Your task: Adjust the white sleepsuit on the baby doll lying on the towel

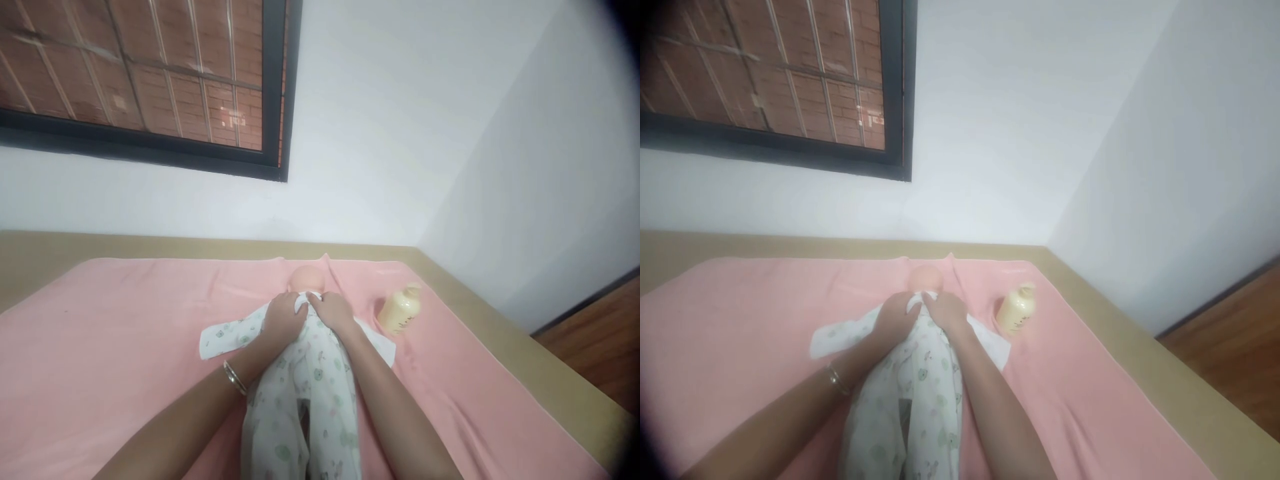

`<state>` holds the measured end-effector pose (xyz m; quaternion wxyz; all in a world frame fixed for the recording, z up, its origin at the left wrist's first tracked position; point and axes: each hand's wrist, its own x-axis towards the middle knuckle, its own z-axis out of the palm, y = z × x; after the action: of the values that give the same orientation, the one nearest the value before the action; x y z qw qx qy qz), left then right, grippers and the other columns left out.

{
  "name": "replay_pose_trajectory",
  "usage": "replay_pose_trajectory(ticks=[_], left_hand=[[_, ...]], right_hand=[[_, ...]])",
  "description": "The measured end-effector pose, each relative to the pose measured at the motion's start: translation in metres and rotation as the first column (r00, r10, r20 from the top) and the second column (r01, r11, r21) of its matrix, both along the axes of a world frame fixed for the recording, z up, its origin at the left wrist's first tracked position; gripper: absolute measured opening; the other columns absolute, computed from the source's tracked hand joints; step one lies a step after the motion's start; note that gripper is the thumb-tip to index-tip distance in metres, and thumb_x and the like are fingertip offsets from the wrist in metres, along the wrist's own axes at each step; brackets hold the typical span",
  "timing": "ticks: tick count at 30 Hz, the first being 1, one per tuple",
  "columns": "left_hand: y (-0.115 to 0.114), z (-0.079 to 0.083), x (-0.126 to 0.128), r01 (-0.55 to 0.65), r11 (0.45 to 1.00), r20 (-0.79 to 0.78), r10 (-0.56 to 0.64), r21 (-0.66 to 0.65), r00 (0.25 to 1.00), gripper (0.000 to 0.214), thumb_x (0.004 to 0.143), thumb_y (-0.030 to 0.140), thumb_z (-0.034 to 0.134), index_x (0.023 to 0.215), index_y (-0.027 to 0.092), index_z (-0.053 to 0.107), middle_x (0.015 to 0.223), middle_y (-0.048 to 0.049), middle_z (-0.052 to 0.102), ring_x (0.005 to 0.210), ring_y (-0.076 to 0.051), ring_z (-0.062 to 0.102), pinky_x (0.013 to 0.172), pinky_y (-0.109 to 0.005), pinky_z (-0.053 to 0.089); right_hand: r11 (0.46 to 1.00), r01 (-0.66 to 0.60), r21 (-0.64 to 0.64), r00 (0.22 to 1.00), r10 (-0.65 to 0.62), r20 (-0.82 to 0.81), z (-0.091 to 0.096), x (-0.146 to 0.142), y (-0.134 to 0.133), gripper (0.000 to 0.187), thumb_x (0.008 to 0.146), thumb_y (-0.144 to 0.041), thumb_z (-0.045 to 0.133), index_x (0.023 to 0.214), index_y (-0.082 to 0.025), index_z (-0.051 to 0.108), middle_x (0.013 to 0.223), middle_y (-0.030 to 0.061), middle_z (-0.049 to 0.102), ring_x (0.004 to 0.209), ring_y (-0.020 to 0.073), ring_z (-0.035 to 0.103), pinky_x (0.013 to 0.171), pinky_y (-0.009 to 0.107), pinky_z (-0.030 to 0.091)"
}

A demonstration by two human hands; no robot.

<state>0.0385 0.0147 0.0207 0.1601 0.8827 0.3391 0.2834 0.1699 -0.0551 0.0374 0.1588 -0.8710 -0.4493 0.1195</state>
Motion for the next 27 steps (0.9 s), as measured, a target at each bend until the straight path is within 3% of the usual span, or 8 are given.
replay_pose_trajectory(ticks=[22,27], left_hand=[[0.001,-0.003,0.001,-0.018,1.0,-0.016,0.018,0.025,1.0,0.022,0.084,0.032,0.043,0.088,0.016,0.058,0.087,-0.0073,0.063,0.087,-0.021,0.055,0.079,-0.032,0.04],[0.002,0.0,0.0,-0.011,0.999,-0.034,0.012,0.033,0.999,0.024,0.086,0.033,0.039,0.084,0.017,0.058,0.085,-0.007,0.063,0.084,-0.02,0.056,0.075,-0.031,0.04]], right_hand=[[1.0,-0.004,-0.003,1.0,0.004,0.012,0.002,-0.001,0.0,0.078,0.084,-0.07,0.015,0.098,-0.013,0.066,0.099,0.0171,0.066,0.092,0.0277,0.061,0.074,0.034,0.042],[0.992,-0.112,-0.058,0.986,0.118,0.115,0.015,-0.011,-0.008,0.073,0.091,-0.058,0.01,0.096,-0.011,0.065,0.097,0.0183,0.066,0.091,0.0272,0.06,0.075,0.034,0.041]])
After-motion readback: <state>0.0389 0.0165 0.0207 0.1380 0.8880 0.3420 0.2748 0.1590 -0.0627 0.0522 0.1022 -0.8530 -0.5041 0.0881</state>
